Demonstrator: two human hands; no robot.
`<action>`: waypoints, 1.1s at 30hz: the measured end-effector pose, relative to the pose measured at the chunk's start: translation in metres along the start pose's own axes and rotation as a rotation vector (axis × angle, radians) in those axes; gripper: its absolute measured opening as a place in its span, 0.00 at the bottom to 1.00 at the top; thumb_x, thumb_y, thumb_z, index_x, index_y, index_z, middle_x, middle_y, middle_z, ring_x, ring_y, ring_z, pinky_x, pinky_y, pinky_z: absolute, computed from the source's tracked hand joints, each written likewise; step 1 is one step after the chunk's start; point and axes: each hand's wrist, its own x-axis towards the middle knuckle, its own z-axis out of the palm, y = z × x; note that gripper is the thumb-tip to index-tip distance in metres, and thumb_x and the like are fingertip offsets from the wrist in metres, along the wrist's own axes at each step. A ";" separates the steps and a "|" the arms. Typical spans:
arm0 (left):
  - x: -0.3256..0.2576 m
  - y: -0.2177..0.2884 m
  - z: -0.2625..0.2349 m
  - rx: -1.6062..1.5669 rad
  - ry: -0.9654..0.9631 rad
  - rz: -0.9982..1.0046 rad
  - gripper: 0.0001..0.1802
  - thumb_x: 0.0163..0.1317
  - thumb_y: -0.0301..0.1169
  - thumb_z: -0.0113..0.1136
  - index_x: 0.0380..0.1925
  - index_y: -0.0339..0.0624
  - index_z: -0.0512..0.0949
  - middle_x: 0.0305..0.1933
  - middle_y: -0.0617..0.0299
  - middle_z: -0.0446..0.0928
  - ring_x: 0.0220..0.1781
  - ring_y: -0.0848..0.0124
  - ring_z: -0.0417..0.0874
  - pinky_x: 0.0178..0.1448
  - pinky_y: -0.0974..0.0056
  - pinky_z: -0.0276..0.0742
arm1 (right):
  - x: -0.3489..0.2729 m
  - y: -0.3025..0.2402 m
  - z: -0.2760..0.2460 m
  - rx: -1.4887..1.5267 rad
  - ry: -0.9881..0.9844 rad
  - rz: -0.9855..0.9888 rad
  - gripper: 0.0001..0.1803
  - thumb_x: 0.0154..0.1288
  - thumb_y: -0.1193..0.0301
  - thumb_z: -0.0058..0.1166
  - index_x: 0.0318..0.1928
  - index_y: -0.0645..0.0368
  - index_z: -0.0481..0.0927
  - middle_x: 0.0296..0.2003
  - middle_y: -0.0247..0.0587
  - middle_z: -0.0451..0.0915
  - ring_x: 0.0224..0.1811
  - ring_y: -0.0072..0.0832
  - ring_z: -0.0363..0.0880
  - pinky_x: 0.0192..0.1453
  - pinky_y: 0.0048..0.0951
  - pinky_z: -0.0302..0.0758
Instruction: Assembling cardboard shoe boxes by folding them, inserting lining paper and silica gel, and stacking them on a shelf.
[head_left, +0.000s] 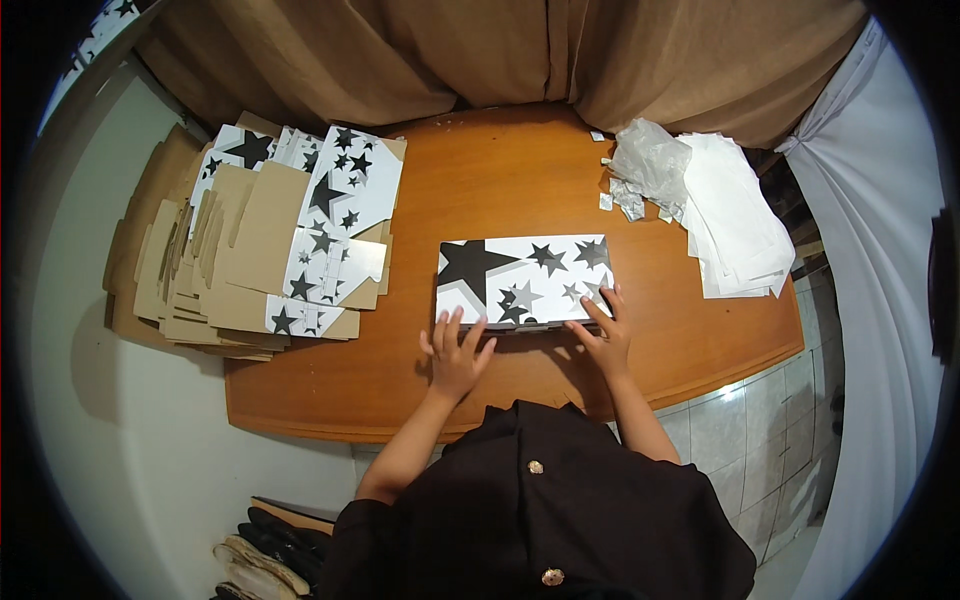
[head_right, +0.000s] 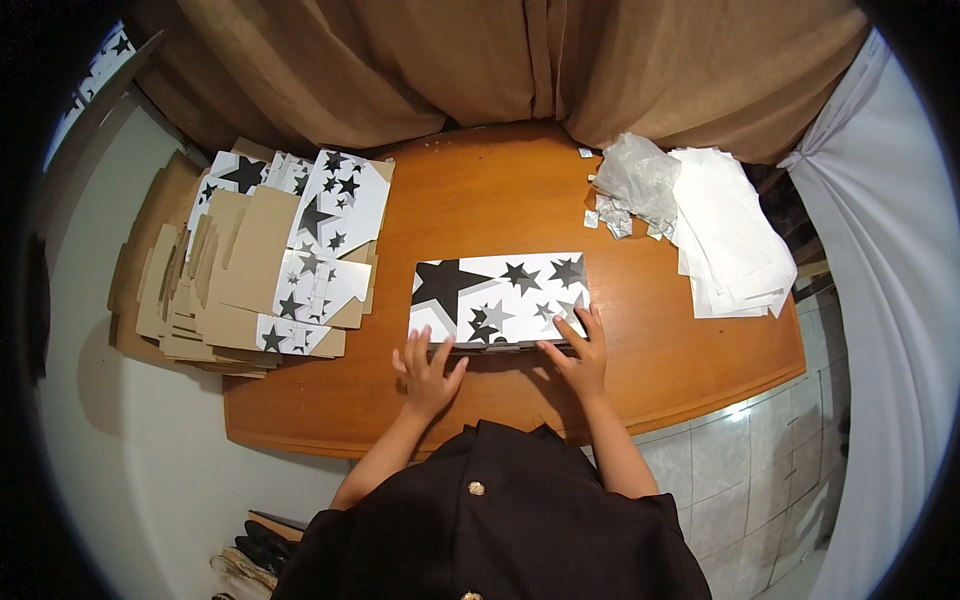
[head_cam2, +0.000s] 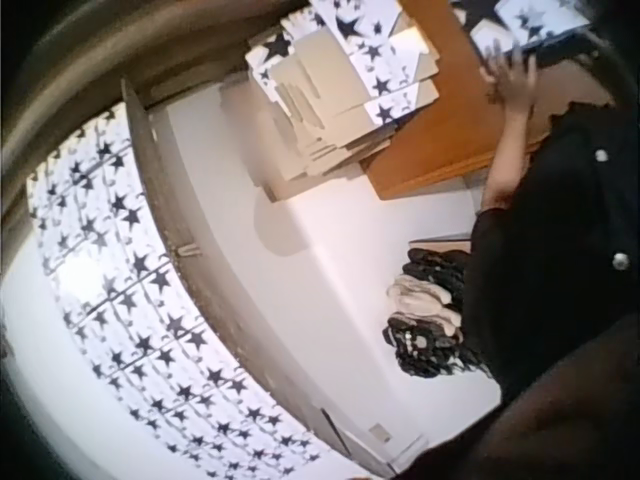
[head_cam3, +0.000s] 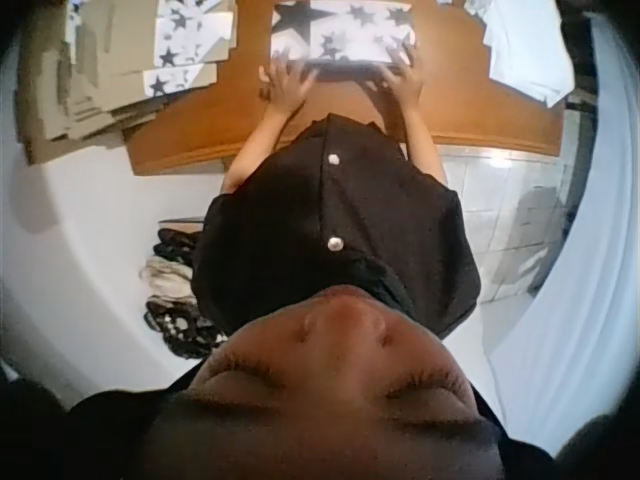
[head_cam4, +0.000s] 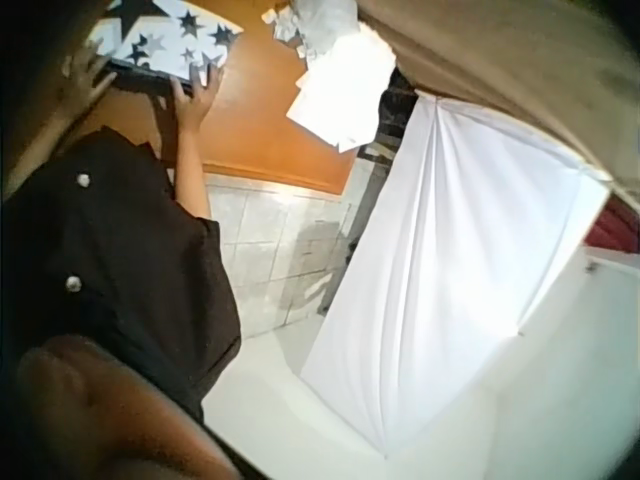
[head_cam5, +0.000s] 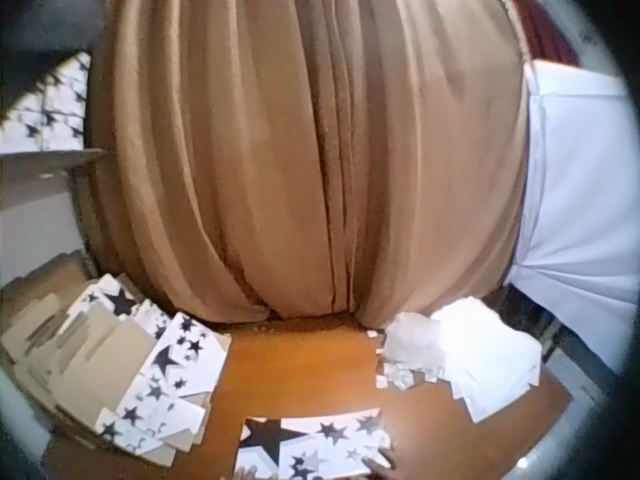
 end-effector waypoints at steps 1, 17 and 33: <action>0.013 0.000 -0.004 -0.032 -0.028 -0.028 0.28 0.51 0.50 0.64 0.53 0.61 0.73 0.64 0.58 0.61 0.69 0.60 0.53 0.66 0.42 0.36 | 0.000 0.001 -0.001 0.000 0.000 0.001 0.24 0.40 0.66 0.72 0.42 0.54 0.82 0.51 0.49 0.72 0.61 0.53 0.63 0.59 0.45 0.67; 0.056 -0.007 -0.004 -0.129 -0.091 0.037 0.19 0.53 0.38 0.62 0.45 0.47 0.79 0.48 0.64 0.78 0.53 0.64 0.74 0.56 0.51 0.59 | 0.010 -0.006 0.004 -0.048 0.023 -0.072 0.18 0.45 0.69 0.69 0.40 0.55 0.83 0.49 0.46 0.75 0.61 0.54 0.63 0.59 0.47 0.67; 0.064 -0.008 -0.002 -0.242 -0.102 0.007 0.13 0.52 0.35 0.64 0.40 0.50 0.82 0.45 0.65 0.78 0.52 0.65 0.75 0.55 0.53 0.58 | 0.016 -0.004 0.007 -0.057 0.019 -0.050 0.17 0.46 0.69 0.68 0.40 0.52 0.83 0.49 0.44 0.74 0.60 0.55 0.63 0.58 0.48 0.67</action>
